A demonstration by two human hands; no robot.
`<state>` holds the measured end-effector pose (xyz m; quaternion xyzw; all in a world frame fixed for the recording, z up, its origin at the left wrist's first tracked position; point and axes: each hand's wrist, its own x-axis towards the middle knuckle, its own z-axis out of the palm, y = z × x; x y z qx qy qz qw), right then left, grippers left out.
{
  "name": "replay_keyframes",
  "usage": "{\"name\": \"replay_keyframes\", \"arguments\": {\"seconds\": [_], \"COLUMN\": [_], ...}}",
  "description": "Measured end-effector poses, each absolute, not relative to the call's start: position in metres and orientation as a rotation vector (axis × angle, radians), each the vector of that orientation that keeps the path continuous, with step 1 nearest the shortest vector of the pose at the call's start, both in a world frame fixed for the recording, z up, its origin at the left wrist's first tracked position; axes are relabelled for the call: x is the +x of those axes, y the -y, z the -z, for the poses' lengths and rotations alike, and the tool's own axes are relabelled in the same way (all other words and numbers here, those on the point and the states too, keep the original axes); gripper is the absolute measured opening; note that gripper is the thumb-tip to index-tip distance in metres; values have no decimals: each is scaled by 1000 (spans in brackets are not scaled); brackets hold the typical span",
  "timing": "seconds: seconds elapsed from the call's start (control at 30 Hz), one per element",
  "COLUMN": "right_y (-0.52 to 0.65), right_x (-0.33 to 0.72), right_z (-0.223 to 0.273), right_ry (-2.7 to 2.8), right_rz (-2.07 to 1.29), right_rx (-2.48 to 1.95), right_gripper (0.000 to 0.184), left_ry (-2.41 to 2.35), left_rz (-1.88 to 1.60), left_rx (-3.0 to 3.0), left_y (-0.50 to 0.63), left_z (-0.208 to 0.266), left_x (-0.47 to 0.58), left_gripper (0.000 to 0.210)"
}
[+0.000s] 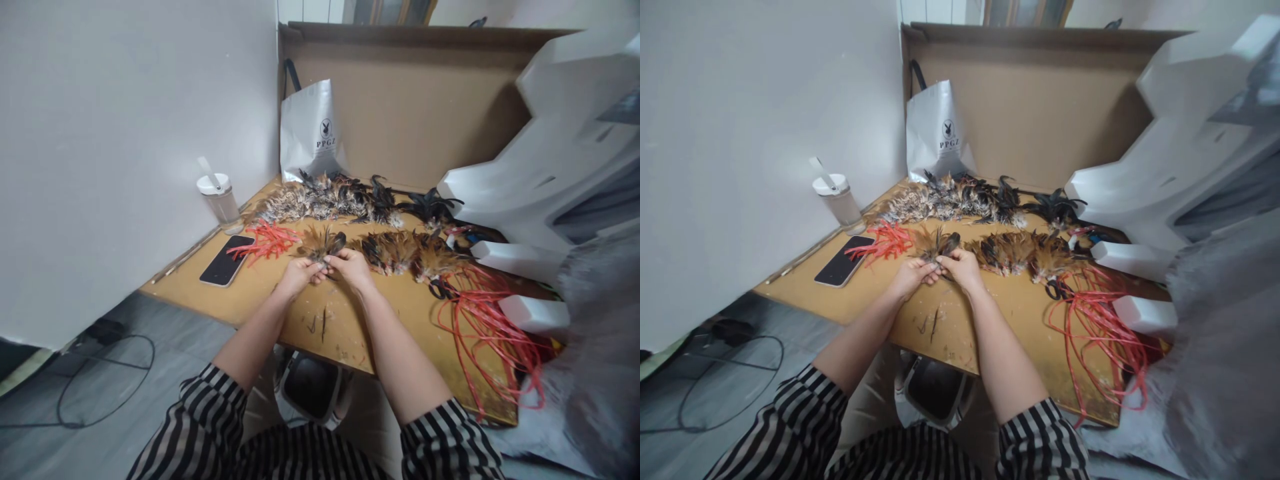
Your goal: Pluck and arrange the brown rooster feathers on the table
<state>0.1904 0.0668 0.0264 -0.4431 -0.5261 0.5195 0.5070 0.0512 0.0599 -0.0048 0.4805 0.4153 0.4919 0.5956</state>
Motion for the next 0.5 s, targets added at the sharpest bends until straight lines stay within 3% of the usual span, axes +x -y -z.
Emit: {"name": "replay_keyframes", "arguments": {"seconds": [0.5], "right_y": [-66], "right_x": [197], "right_z": [-28], "right_ry": [1373], "right_rz": [-1186], "right_rx": [-1013], "right_gripper": [19], "left_ry": [-919], "left_rz": [-1136], "left_rx": [1259], "left_y": [-57], "left_z": [2], "left_x": [51], "left_gripper": [27]}}
